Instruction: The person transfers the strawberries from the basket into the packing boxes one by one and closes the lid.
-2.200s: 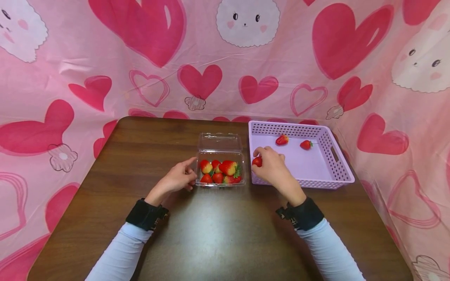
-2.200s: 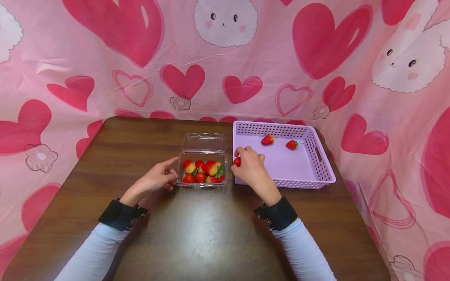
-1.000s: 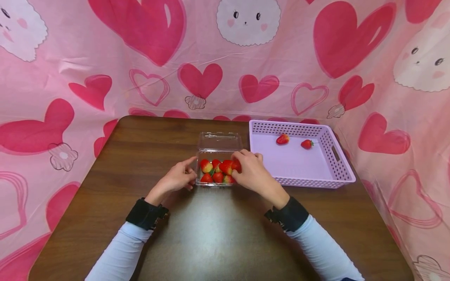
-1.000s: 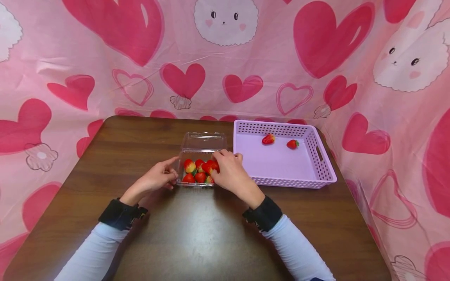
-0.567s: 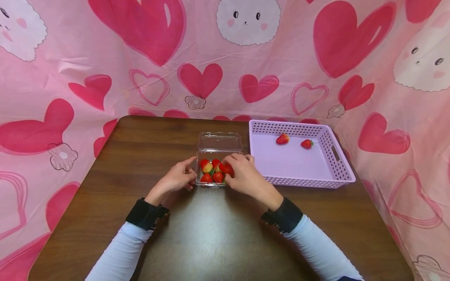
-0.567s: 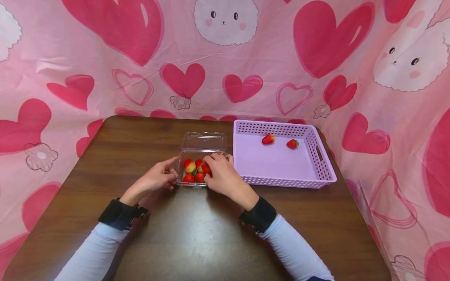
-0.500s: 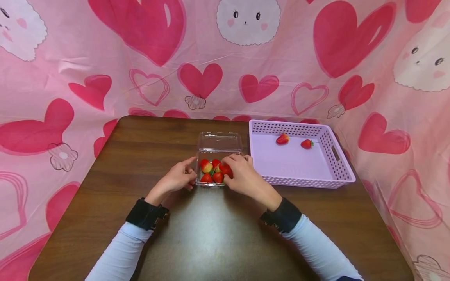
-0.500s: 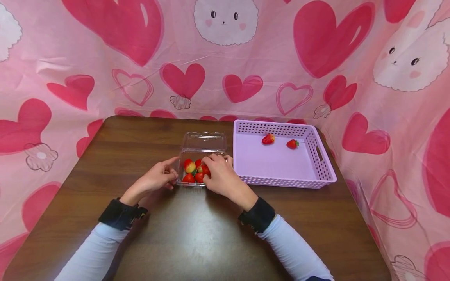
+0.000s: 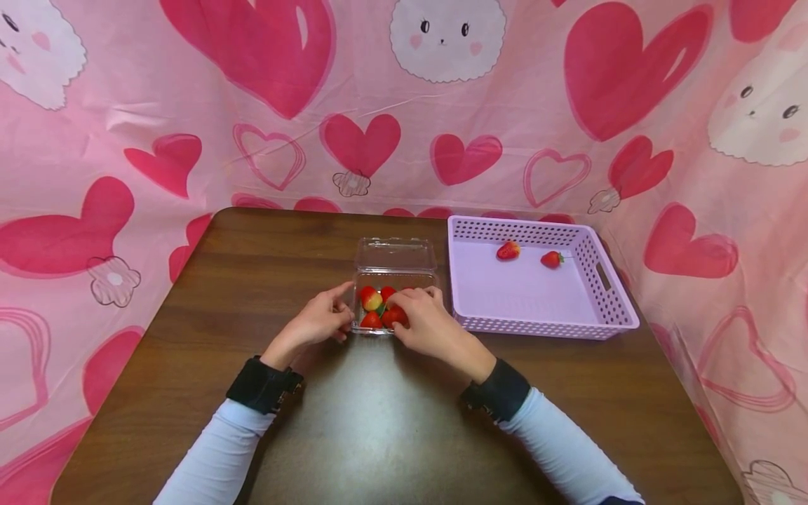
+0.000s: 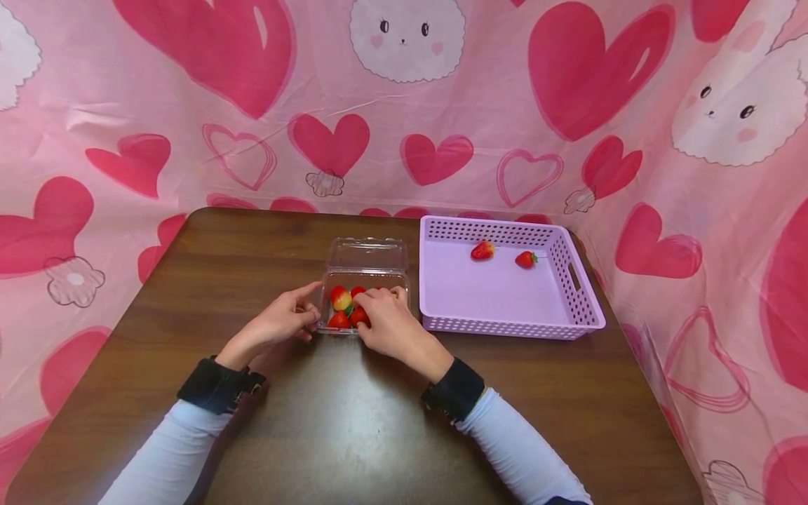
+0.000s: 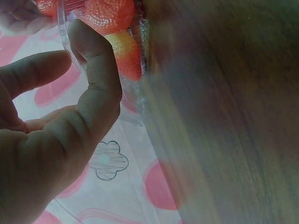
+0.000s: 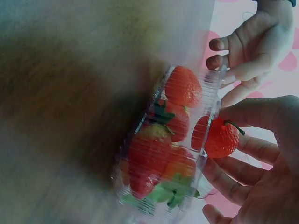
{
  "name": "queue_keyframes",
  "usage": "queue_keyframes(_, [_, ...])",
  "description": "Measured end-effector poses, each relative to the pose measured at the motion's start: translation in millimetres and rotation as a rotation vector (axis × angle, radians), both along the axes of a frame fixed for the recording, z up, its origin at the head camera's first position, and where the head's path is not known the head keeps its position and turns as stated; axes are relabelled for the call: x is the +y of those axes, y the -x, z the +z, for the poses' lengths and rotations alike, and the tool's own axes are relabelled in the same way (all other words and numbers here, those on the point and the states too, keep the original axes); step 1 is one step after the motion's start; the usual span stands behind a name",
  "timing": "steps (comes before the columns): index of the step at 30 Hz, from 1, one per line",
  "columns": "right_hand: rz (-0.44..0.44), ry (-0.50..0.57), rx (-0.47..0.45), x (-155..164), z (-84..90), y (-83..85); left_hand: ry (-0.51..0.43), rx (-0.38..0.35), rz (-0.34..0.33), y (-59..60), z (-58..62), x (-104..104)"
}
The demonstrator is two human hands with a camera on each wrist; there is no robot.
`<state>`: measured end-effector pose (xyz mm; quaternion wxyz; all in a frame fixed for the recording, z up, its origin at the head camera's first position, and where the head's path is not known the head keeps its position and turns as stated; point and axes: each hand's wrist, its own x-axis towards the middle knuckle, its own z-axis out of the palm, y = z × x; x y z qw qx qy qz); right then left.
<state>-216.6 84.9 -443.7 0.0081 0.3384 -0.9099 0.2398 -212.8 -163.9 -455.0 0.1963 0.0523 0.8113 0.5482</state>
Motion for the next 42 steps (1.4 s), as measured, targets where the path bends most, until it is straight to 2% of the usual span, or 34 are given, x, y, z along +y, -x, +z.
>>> queue_keyframes(10, [0.009,-0.013,0.019,-6,-9.7,5.2,-0.004,-0.003,0.002,0.4,-0.5,0])
queue_keyframes(17, [0.007,0.011,0.042,-9,-13.7,10.4,-0.007,0.001,-0.004,1.7,-3.4,-1])
queue_keyframes(29, [0.017,0.066,0.105,-13,-19.1,21.7,0.000,0.000,-0.004,2.1,-1.5,0])
queue_keyframes(42, [-0.021,0.009,0.125,-19,-19.8,22.0,0.017,-0.005,0.002,3.6,-2.9,1])
